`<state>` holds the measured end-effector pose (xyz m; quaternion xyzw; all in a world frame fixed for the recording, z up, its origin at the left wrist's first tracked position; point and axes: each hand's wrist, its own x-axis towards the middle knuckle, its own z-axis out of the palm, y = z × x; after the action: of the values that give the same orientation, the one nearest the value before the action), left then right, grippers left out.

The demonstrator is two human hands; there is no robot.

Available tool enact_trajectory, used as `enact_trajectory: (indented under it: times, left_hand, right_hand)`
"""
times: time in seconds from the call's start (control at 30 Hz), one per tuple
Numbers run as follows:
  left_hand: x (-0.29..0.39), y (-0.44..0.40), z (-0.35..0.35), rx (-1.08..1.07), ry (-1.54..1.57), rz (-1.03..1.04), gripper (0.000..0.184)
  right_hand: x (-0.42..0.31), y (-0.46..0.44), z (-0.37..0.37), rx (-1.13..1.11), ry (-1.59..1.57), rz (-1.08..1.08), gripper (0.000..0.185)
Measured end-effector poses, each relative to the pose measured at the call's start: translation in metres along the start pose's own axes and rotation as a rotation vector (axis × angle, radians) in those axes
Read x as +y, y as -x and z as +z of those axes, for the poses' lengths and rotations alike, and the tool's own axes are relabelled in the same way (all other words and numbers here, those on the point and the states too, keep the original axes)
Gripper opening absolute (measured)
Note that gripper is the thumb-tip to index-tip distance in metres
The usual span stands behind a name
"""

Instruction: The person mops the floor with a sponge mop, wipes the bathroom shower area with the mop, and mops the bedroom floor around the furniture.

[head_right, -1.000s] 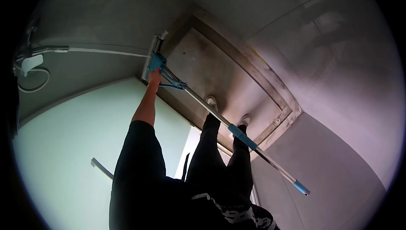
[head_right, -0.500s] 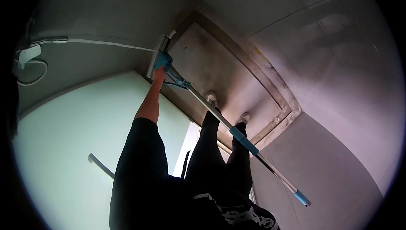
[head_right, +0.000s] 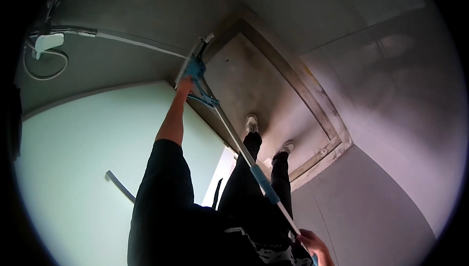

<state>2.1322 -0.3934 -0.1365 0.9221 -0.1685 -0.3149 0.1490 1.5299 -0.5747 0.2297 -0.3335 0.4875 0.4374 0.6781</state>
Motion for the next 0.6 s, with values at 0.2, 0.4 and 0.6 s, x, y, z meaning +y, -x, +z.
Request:
enact_trajectory:
  times: [0.2, 0.4, 0.6]
  left_hand:
    - [0.073, 0.071, -0.029, 0.55, 0.144, -0.336, 0.049]
    - [0.056, 0.092, -0.007, 0.527, 0.367, -0.446, 0.047]
    - [-0.034, 0.009, -0.009, 0.6, 0.575, -0.497, 0.047]
  right_hand:
    - [-0.019, -0.03, 0.036, 0.034, -0.048, -0.13, 0.031]
    - [-0.075, -0.028, 0.043, 0.271, 0.232, -0.126, 0.033]
    - [-0.115, 0.069, 0.077, 0.425, 0.575, 0.098, 0.024]
